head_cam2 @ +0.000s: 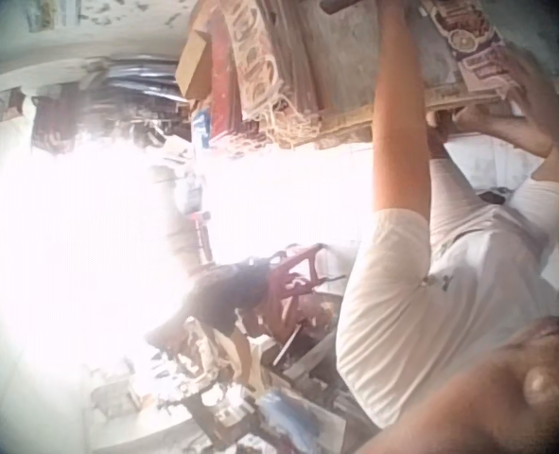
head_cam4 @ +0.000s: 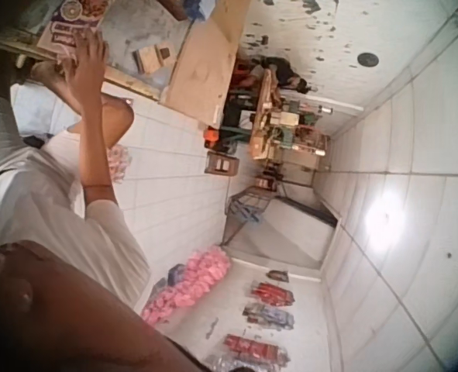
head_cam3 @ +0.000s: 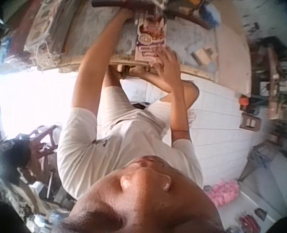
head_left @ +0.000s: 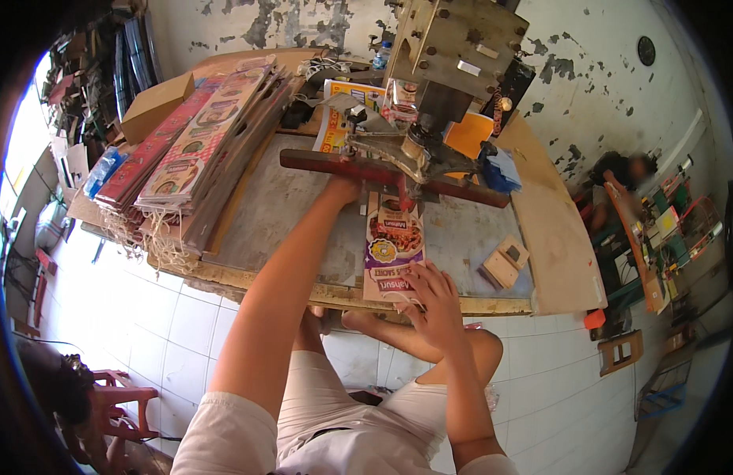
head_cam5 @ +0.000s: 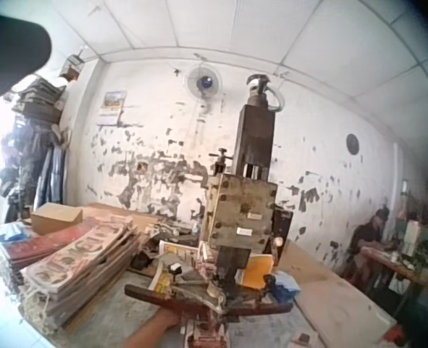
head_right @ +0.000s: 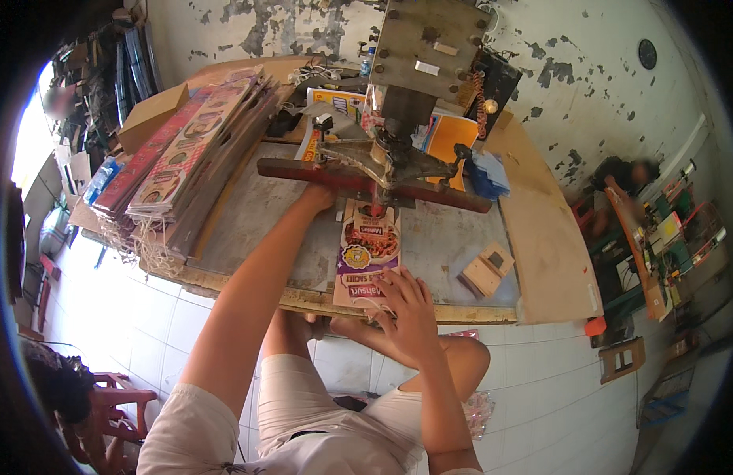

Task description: The person aligns a strip of labels on a wooden jig, lowers a clamping block to hold them, and pulls down the handle of a manual press to process the labels one at a time.

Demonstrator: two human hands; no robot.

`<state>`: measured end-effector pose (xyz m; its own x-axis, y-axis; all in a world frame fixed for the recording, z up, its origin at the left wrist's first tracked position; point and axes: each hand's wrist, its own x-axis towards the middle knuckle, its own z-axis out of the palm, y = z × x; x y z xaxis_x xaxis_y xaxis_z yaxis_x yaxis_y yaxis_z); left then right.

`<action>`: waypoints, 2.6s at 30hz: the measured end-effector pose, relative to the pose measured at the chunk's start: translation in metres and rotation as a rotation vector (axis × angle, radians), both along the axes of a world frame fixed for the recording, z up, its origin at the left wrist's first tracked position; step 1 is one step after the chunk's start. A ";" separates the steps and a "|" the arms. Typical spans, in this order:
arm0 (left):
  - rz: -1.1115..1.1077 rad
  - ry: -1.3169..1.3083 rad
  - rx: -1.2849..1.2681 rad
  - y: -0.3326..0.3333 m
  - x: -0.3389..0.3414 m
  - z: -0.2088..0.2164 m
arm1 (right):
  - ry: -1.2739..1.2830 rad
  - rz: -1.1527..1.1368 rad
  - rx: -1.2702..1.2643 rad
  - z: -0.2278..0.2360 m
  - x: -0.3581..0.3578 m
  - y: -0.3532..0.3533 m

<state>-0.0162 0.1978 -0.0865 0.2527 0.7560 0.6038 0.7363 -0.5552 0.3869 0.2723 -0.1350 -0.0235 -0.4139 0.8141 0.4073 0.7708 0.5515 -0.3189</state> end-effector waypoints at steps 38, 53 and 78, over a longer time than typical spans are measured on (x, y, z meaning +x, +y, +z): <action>-0.126 0.128 -0.199 -0.298 0.015 0.073 | 0.022 0.086 0.021 -0.003 0.020 0.013; -0.125 0.141 -0.195 -0.299 0.015 0.075 | 0.047 0.082 0.014 0.001 0.017 0.010; -0.105 0.152 -0.237 -0.300 0.017 0.079 | 0.025 -0.071 -0.063 0.000 0.016 0.012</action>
